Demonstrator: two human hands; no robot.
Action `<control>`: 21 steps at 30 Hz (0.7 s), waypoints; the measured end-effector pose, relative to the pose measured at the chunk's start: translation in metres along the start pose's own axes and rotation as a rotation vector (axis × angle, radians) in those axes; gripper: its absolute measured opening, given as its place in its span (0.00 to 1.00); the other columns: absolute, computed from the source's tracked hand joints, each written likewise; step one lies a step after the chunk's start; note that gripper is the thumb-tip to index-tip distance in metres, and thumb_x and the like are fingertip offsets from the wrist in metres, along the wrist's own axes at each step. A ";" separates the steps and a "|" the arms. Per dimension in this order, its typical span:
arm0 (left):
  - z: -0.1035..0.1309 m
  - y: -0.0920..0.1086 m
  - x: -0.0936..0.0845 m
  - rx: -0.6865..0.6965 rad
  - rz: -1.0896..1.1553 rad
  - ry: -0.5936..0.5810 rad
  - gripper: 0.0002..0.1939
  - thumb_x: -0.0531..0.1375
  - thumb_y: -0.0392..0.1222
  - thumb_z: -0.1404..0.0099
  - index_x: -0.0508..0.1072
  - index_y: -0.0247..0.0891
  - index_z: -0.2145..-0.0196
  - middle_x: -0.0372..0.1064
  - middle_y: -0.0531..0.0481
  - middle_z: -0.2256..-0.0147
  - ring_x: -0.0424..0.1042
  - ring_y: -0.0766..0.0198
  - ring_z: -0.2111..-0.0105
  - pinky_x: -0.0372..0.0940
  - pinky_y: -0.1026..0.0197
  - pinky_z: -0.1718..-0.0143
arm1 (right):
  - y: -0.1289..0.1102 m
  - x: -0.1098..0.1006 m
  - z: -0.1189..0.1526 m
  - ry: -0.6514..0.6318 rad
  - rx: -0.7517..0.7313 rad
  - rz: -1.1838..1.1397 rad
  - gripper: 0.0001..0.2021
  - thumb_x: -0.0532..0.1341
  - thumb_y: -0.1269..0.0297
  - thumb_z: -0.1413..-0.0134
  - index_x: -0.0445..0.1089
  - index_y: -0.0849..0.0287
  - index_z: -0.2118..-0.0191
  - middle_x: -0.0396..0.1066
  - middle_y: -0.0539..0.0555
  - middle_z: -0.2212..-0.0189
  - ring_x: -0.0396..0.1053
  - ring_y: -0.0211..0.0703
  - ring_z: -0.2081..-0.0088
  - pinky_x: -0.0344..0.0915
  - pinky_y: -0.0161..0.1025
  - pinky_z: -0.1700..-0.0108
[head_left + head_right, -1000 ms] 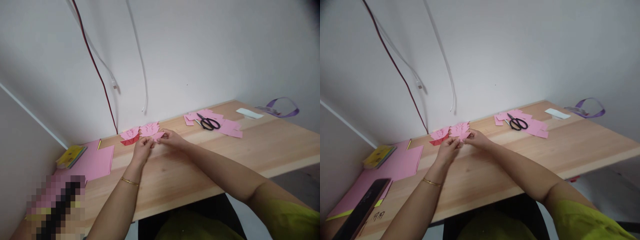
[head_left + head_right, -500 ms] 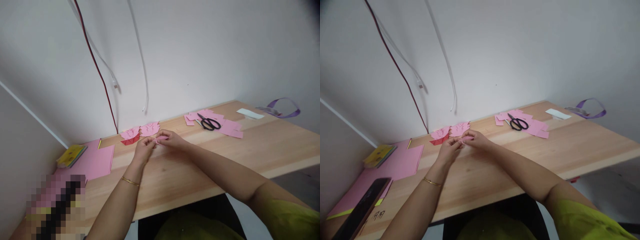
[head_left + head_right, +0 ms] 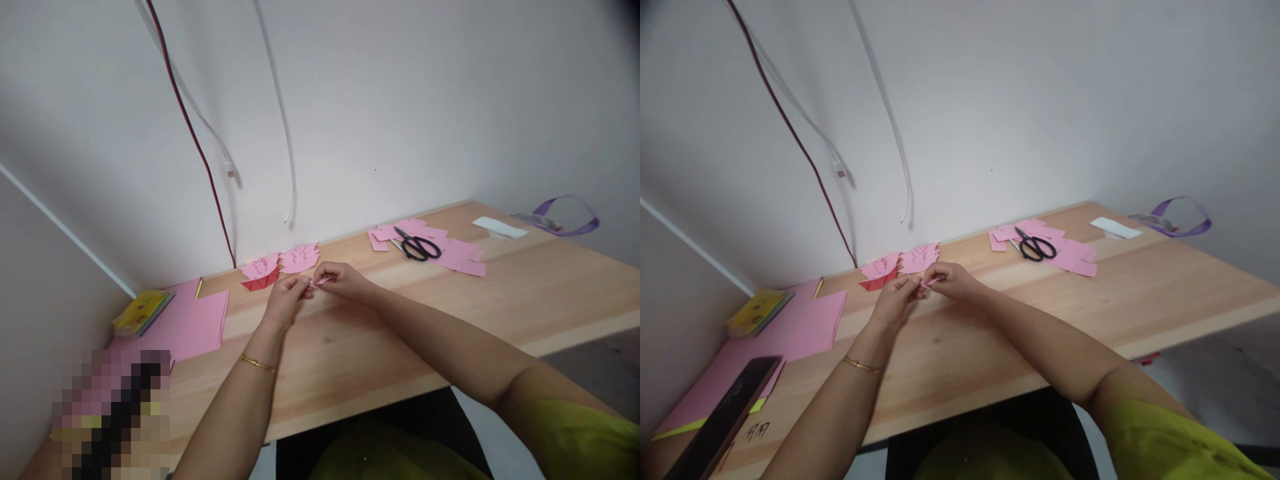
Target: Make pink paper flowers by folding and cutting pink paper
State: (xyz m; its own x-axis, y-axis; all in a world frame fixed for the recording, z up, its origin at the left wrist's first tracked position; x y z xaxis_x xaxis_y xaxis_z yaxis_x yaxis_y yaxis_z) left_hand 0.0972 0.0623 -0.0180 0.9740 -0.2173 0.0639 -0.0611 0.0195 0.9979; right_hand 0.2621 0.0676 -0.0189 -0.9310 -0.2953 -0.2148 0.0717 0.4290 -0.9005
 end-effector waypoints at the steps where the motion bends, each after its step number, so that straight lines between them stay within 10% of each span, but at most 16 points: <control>1: 0.000 0.000 -0.001 0.008 -0.024 0.001 0.13 0.65 0.47 0.49 0.75 0.32 0.74 0.69 0.51 0.78 0.67 0.69 0.76 0.66 0.62 0.67 | 0.000 0.000 0.000 0.004 -0.001 0.009 0.05 0.62 0.65 0.53 0.68 0.61 0.71 0.70 0.52 0.71 0.68 0.37 0.67 0.64 0.35 0.62; 21: -0.003 -0.002 -0.006 0.047 -0.121 -0.044 0.13 0.66 0.48 0.47 0.75 0.33 0.73 0.69 0.51 0.77 0.67 0.69 0.76 0.63 0.64 0.69 | 0.004 -0.003 0.001 0.070 0.153 0.007 0.08 0.60 0.66 0.53 0.73 0.62 0.66 0.73 0.51 0.70 0.69 0.38 0.67 0.62 0.34 0.63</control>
State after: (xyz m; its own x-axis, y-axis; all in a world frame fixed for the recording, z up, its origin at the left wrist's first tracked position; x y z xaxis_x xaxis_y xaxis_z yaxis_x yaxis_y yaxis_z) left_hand 0.0925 0.0669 -0.0203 0.9645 -0.2576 -0.0579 0.0453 -0.0545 0.9975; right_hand 0.2659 0.0695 -0.0217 -0.9526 -0.2303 -0.1989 0.1266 0.2944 -0.9473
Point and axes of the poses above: each hand's wrist, its own z-axis away from the middle knuckle, its own x-axis out of the palm, y = z × x, the point moved 2 cm from there along -z, towards the middle knuckle
